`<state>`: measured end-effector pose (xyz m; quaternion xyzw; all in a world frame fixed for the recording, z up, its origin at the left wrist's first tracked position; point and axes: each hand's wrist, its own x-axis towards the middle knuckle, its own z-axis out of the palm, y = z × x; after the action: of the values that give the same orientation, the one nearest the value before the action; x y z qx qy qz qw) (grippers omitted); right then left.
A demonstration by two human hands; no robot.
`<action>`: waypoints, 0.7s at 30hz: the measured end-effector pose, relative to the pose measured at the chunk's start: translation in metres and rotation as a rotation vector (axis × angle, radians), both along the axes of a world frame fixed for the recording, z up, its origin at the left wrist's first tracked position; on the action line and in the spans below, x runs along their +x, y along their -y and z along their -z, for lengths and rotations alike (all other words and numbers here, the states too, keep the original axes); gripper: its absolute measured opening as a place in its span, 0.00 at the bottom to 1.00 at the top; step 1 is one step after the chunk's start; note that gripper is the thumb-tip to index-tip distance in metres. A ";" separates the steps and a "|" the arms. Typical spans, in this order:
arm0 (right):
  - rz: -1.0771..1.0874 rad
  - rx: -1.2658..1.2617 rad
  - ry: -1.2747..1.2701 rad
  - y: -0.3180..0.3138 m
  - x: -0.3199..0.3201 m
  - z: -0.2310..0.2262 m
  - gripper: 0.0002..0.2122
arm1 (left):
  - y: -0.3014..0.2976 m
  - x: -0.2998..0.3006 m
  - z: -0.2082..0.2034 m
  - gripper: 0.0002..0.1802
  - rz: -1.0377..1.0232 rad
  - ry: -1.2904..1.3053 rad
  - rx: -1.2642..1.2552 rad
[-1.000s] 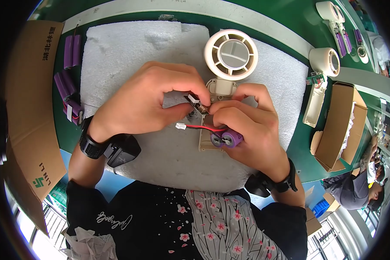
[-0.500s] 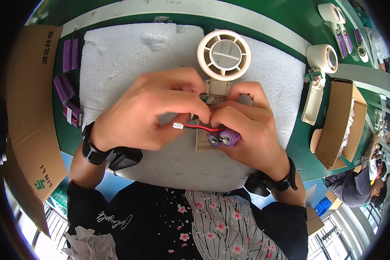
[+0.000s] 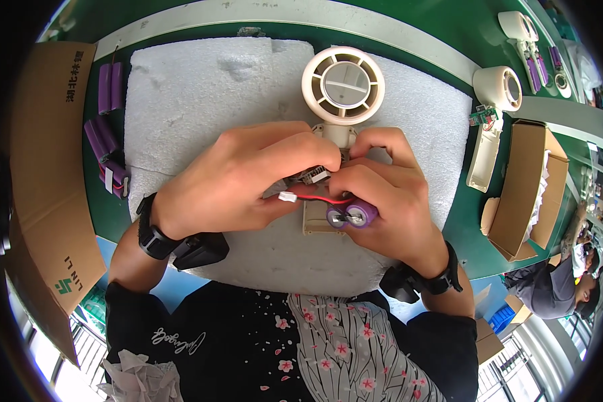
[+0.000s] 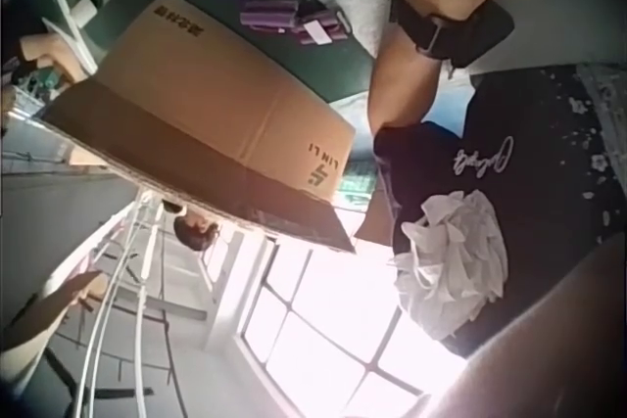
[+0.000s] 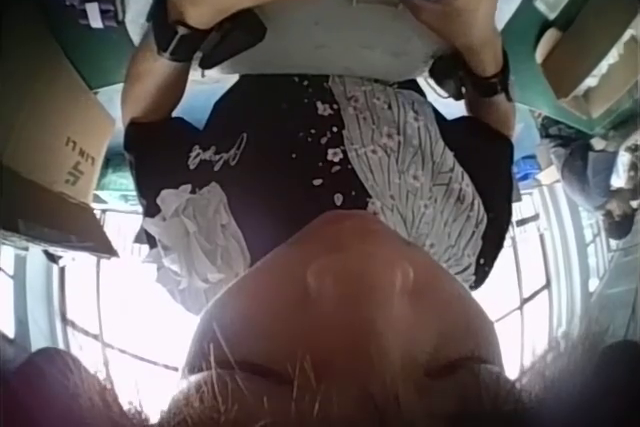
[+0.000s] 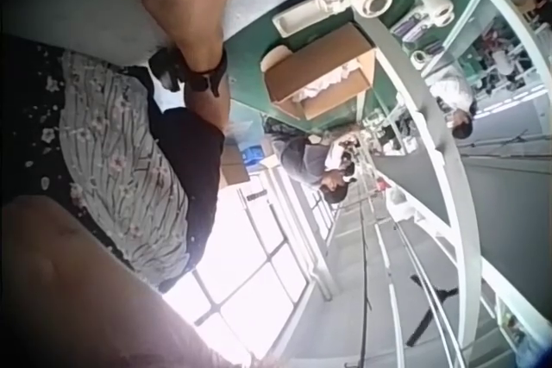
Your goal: Assembling handheld mini fans by connecting batteries and circuit boards to the plastic housing.
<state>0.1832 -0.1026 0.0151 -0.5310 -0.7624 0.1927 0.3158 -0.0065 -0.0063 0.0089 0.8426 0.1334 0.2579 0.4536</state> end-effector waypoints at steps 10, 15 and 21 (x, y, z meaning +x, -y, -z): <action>0.106 0.234 -0.042 -0.002 -0.003 0.003 0.16 | 0.002 0.004 0.003 0.25 -0.036 0.079 0.015; 0.072 0.209 -0.009 -0.002 0.001 0.000 0.15 | 0.001 0.002 0.001 0.26 -0.037 0.031 0.007; 0.107 0.137 -0.085 -0.001 -0.001 0.001 0.15 | 0.005 0.002 0.002 0.26 -0.108 -0.037 -0.031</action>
<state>0.1826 -0.1020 0.0142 -0.5394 -0.7301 0.1452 0.3935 -0.0046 -0.0110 0.0068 0.8318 0.1909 0.2641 0.4494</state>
